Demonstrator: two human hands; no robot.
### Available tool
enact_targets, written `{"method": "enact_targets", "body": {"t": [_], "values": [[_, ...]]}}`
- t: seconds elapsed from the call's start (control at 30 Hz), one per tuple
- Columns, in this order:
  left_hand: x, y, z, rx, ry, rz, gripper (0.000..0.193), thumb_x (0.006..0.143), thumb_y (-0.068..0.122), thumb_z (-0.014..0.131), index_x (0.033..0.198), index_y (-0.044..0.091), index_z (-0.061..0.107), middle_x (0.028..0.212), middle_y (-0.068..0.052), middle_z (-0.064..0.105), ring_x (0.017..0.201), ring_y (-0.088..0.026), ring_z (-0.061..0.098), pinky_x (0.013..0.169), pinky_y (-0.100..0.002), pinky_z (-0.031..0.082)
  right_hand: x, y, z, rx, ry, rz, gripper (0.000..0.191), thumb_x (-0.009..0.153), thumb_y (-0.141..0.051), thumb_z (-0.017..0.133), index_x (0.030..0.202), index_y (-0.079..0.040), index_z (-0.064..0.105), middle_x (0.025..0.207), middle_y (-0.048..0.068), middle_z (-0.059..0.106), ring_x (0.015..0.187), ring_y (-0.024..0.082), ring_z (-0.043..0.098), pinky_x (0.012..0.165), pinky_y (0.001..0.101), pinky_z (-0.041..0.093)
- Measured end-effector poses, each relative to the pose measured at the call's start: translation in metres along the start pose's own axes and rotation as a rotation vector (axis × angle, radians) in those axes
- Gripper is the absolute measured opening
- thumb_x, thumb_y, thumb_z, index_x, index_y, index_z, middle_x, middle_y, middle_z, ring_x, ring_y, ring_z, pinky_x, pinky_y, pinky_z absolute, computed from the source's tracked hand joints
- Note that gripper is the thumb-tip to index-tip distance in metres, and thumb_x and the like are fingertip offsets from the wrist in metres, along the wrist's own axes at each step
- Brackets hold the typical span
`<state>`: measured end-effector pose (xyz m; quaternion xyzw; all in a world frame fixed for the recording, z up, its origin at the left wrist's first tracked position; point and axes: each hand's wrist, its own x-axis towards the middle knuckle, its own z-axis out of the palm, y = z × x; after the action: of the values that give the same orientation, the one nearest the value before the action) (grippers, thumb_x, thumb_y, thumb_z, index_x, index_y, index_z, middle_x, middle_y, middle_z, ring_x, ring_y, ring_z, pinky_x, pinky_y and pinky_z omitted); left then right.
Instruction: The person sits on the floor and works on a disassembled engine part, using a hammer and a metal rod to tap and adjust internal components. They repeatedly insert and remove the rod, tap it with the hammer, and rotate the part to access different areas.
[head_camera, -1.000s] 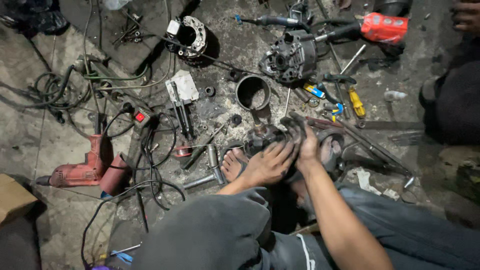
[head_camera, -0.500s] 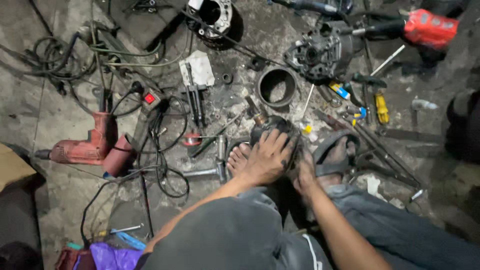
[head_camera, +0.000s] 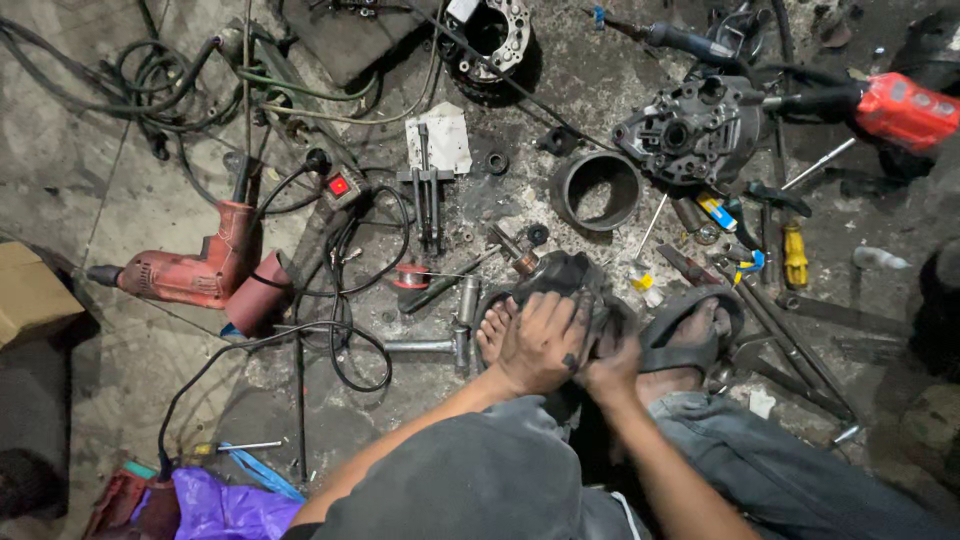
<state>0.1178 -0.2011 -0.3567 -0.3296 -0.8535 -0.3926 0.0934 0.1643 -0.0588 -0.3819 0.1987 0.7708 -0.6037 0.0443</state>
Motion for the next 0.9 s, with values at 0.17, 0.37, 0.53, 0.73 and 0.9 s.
{"method": "enact_targets", "body": {"t": [0.17, 0.37, 0.53, 0.73, 0.9], "values": [[-0.008, -0.001, 0.003, -0.030, -0.033, 0.010, 0.027, 0.084, 0.012, 0.065, 0.102, -0.007, 0.065, 0.087, -0.014, 0.053, 0.080, -0.031, 0.056, 0.072, -0.042, 0.046, 0.009, 0.009, -0.020, 0.788, -0.175, 0.966, 0.062, 0.093, -0.059, 0.039, 0.133, -0.016, 0.058, 0.117, 0.006, 0.070, 0.101, 0.024, 0.068, 0.079, 0.0444, 0.056], [-0.011, -0.001, 0.005, -0.036, -0.043, -0.005, 0.029, 0.082, 0.012, 0.065, 0.103, -0.007, 0.065, 0.086, -0.013, 0.054, 0.080, -0.031, 0.056, 0.070, -0.042, 0.046, 0.000, 0.053, -0.018, 0.714, -0.246, 0.768, 0.047, 0.108, -0.043, 0.040, 0.123, -0.004, 0.062, 0.108, 0.012, 0.069, 0.091, 0.028, 0.067, 0.076, 0.0436, 0.057], [-0.007, 0.000, 0.004, -0.029, -0.016, -0.022, 0.032, 0.083, 0.012, 0.064, 0.108, -0.007, 0.065, 0.088, -0.012, 0.054, 0.081, -0.030, 0.057, 0.071, -0.042, 0.047, 0.005, 0.049, -0.019, 0.725, -0.179, 0.814, 0.042, 0.105, -0.039, 0.042, 0.124, -0.007, 0.060, 0.112, 0.009, 0.068, 0.094, 0.026, 0.067, 0.077, 0.0442, 0.057], [0.000, 0.003, -0.001, -0.014, -0.064, -0.035, 0.032, 0.082, 0.013, 0.066, 0.107, -0.007, 0.066, 0.084, -0.012, 0.053, 0.077, -0.030, 0.055, 0.067, -0.042, 0.046, 0.009, 0.028, -0.017, 0.758, -0.180, 0.775, 0.048, 0.101, -0.043, 0.042, 0.132, -0.009, 0.056, 0.124, 0.006, 0.067, 0.108, 0.021, 0.067, 0.089, 0.0415, 0.058], [0.004, 0.005, -0.004, 0.018, -0.017, -0.002, 0.034, 0.088, 0.007, 0.066, 0.118, -0.010, 0.065, 0.086, -0.010, 0.052, 0.077, -0.026, 0.055, 0.067, -0.040, 0.046, 0.006, 0.042, -0.023, 0.817, -0.210, 0.734, 0.039, 0.105, -0.038, 0.048, 0.126, -0.006, 0.058, 0.114, 0.009, 0.067, 0.099, 0.025, 0.068, 0.083, 0.0426, 0.057]]}}
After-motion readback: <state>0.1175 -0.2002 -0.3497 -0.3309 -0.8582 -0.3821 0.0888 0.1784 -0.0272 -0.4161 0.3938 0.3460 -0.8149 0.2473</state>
